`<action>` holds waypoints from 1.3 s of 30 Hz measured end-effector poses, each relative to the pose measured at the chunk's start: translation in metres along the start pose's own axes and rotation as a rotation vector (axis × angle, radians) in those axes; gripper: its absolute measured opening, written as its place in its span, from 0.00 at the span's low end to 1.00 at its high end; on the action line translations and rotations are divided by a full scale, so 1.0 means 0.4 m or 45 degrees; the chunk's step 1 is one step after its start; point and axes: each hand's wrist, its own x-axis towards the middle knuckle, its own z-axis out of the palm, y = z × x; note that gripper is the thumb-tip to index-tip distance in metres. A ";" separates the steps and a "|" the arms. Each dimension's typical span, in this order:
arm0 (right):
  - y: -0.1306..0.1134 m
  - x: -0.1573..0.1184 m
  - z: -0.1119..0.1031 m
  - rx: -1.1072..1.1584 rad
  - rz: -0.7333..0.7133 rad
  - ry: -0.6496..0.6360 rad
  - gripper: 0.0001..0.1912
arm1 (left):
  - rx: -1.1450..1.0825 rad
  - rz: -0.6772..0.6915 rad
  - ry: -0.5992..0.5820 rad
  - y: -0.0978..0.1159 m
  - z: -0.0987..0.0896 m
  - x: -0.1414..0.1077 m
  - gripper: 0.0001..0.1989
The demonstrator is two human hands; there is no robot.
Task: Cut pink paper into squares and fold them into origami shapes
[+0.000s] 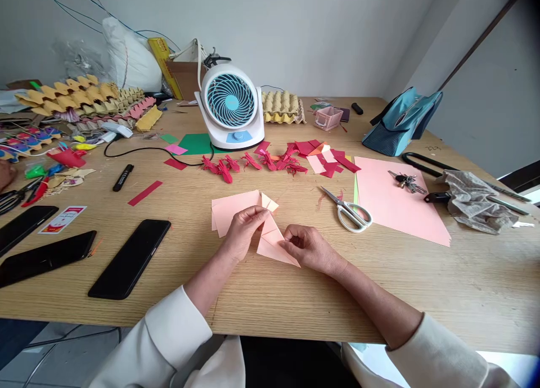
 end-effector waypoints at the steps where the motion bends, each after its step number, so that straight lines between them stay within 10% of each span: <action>1: 0.002 0.001 0.000 0.008 0.012 0.005 0.12 | -0.050 -0.018 0.004 -0.001 -0.001 0.000 0.15; 9: 0.014 0.018 -0.006 0.216 0.066 0.210 0.18 | -0.052 -0.181 -0.192 -0.015 0.012 -0.013 0.16; 25: 0.008 0.019 -0.017 0.776 -0.113 0.015 0.17 | -0.449 -0.604 -0.553 -0.011 0.026 -0.026 0.16; 39: 0.045 0.025 -0.039 0.546 -0.071 0.316 0.15 | 0.155 -0.094 -0.279 -0.005 0.021 -0.024 0.15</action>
